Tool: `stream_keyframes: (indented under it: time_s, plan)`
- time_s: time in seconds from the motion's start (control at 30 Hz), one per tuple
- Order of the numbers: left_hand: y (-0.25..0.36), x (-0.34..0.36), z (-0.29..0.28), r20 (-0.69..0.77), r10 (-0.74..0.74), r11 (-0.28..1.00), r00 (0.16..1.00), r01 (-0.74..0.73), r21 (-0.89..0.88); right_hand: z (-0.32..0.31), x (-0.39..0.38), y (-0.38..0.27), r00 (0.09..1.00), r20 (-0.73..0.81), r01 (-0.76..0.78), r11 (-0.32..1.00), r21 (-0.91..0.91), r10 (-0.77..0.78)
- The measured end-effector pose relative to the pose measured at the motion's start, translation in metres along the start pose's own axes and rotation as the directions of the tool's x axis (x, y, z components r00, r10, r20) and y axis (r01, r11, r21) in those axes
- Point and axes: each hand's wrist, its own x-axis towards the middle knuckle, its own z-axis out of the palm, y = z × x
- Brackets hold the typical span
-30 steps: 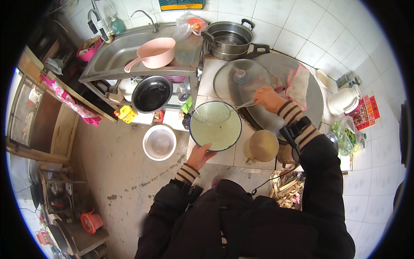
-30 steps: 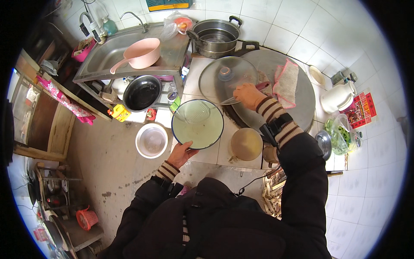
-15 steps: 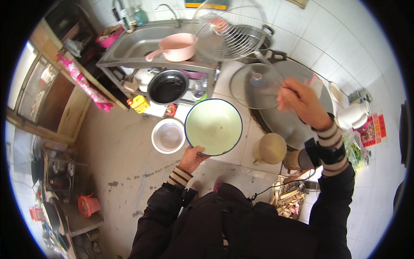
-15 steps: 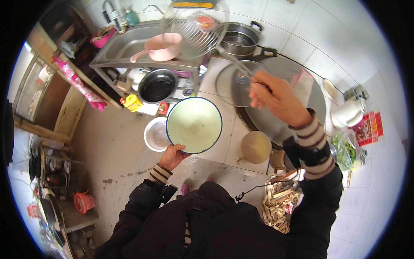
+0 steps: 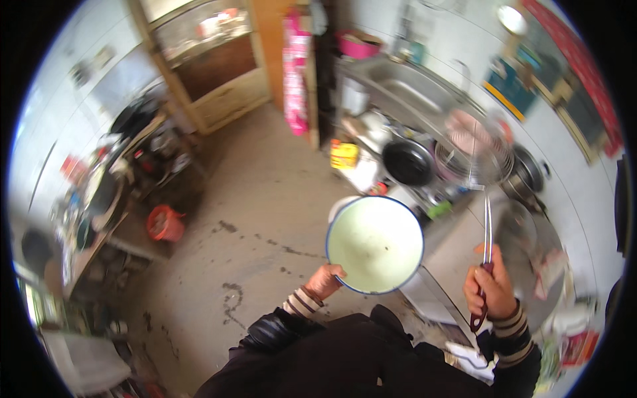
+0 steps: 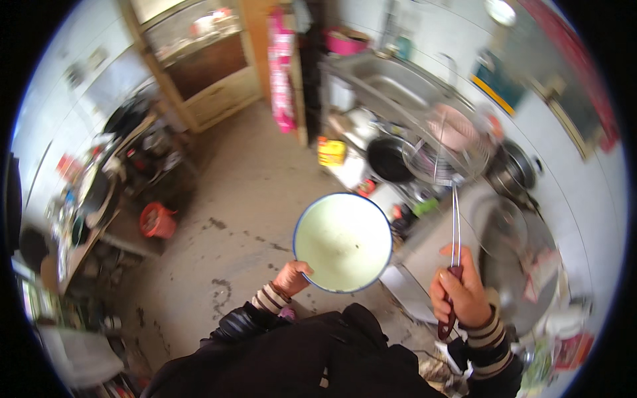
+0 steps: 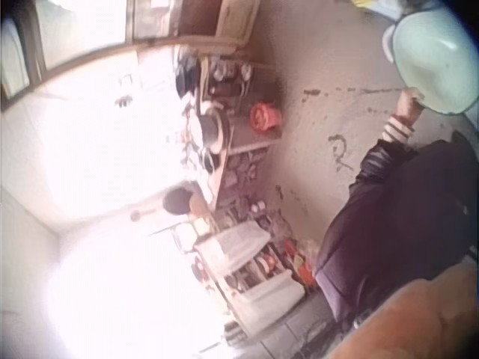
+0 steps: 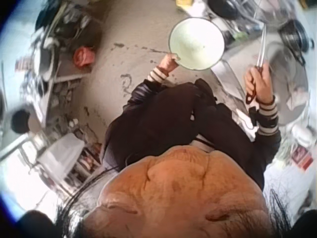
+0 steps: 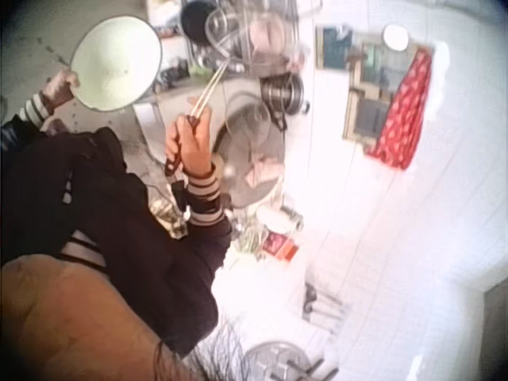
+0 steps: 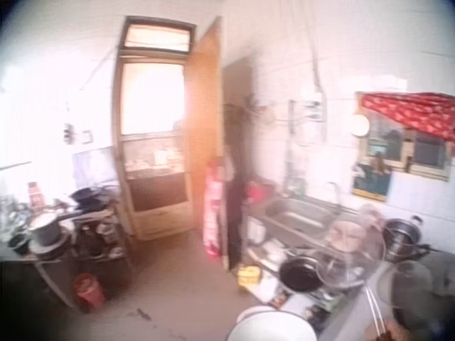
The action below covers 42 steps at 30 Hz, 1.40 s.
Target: The person stirs dumplings in a large pot of boiling water using a wooden spatula, then uses a wire skimmer to lift dumplings from the pot and place them into a bowl. The person briefly walks to another room and returns before covering the pot with a lid.
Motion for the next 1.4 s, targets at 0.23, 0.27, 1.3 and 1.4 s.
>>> stream_keyframes:
  time_s: [0.23, 0.27, 1.3, 1.4]
  plan:
    - [0.095, -0.141, -0.08, -0.109, 0.319, 0.948, 0.941, -0.319, 0.015, 0.15, 0.108, 0.035, 0.934, 0.318, -0.161, 0.986, -0.032, 0.163]
    - [0.11, -0.161, -0.091, -0.14, 0.327, 0.942, 0.935, -0.333, -0.026, 0.171, 0.122, 0.033, 0.92, 0.37, -0.113, 0.991, -0.074, 0.132]
    - [0.45, -0.223, -0.254, -0.49, 0.654, 0.733, 0.577, -0.644, 0.22, 0.561, 0.561, 0.059, 0.614, 0.65, -0.125, 0.867, -0.482, 0.449]
    - [0.478, -0.217, -0.271, -0.486, 0.628, 0.756, 0.607, -0.623, 0.198, 0.574, 0.581, 0.058, 0.633, 0.628, -0.167, 0.872, -0.461, 0.453]
